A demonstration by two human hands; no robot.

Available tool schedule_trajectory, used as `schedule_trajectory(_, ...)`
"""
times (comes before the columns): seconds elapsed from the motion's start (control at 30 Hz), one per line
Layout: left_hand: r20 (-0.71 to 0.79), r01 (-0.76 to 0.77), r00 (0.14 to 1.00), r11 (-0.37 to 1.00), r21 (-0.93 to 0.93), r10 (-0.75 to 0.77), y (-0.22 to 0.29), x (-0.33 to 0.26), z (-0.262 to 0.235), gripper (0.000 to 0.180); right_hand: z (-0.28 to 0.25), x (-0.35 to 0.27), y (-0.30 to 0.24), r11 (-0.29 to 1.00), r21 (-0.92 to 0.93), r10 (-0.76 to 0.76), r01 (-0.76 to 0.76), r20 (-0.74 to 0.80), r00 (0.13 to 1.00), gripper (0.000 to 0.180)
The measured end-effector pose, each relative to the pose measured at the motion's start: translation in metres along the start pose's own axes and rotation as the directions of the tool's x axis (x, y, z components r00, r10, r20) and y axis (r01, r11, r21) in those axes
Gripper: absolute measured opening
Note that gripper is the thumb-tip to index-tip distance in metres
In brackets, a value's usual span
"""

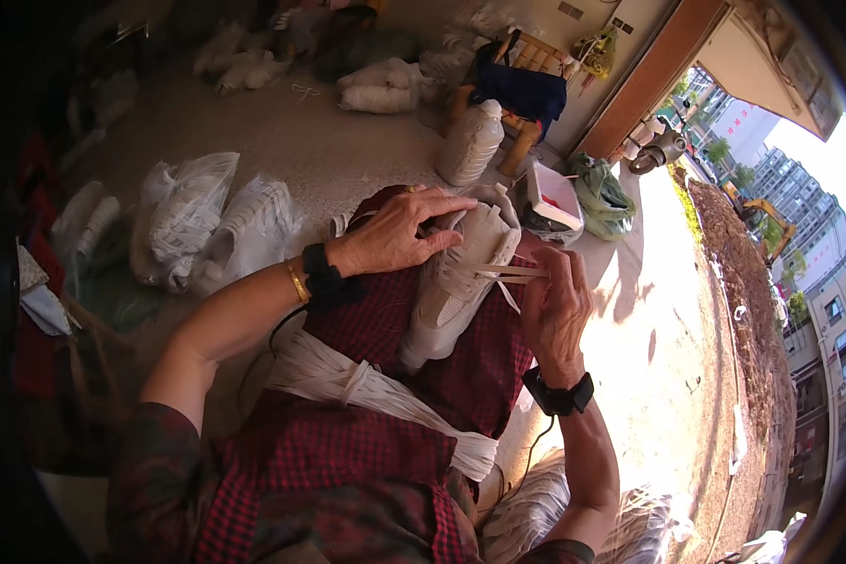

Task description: Lacing shoestrings into pairs of white sneakers in a workshop environment.

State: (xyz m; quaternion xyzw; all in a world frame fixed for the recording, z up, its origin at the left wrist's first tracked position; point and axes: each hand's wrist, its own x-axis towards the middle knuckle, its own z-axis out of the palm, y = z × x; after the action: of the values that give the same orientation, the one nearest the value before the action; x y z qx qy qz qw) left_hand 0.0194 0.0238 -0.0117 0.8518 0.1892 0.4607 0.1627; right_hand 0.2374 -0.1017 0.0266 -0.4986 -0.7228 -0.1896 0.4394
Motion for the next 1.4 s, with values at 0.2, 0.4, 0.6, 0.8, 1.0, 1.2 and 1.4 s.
schedule_trajectory(0.2,-0.027,0.019,0.999,0.999,0.026,-0.018,0.016,-0.015,-0.013,0.043,0.0,-0.018,0.014,0.981,0.07,0.173,-0.182,0.112,0.979,0.02)
schedule_trajectory(0.4,0.038,0.097,0.994,0.995,0.023,-0.098,0.01,-0.011,-0.011,0.047,0.006,-0.03,0.025,0.983,0.112,0.145,-0.147,0.029,0.989,0.019)
schedule_trajectory(0.6,0.112,-0.058,0.993,0.988,0.14,0.042,0.022,0.005,-0.015,0.034,0.006,-0.035,0.026,0.985,0.118,0.119,-0.123,0.035,0.992,0.023)
schedule_trajectory(0.8,0.158,-0.189,0.973,0.975,0.12,0.169,0.029,0.019,-0.022,0.017,0.006,-0.035,0.019,0.979,0.158,0.125,-0.126,0.014,0.992,0.022)
schedule_trajectory(1.0,0.199,0.167,0.966,0.986,-0.003,-0.163,0.017,0.019,-0.044,0.006,0.011,-0.042,0.017,0.973,0.228,0.012,-0.048,0.157,0.988,0.03)
schedule_trajectory(1.2,0.021,0.201,0.974,0.905,0.375,-0.226,-0.029,0.017,-0.134,0.005,0.028,-0.035,0.019,0.963,0.261,0.0,-0.07,0.256,0.967,0.036)
schedule_trajectory(1.4,0.07,0.302,0.93,0.861,0.41,-0.36,-0.034,0.005,-0.117,0.013,0.025,-0.034,0.016,0.975,0.222,-0.006,-0.033,0.172,0.985,0.032)
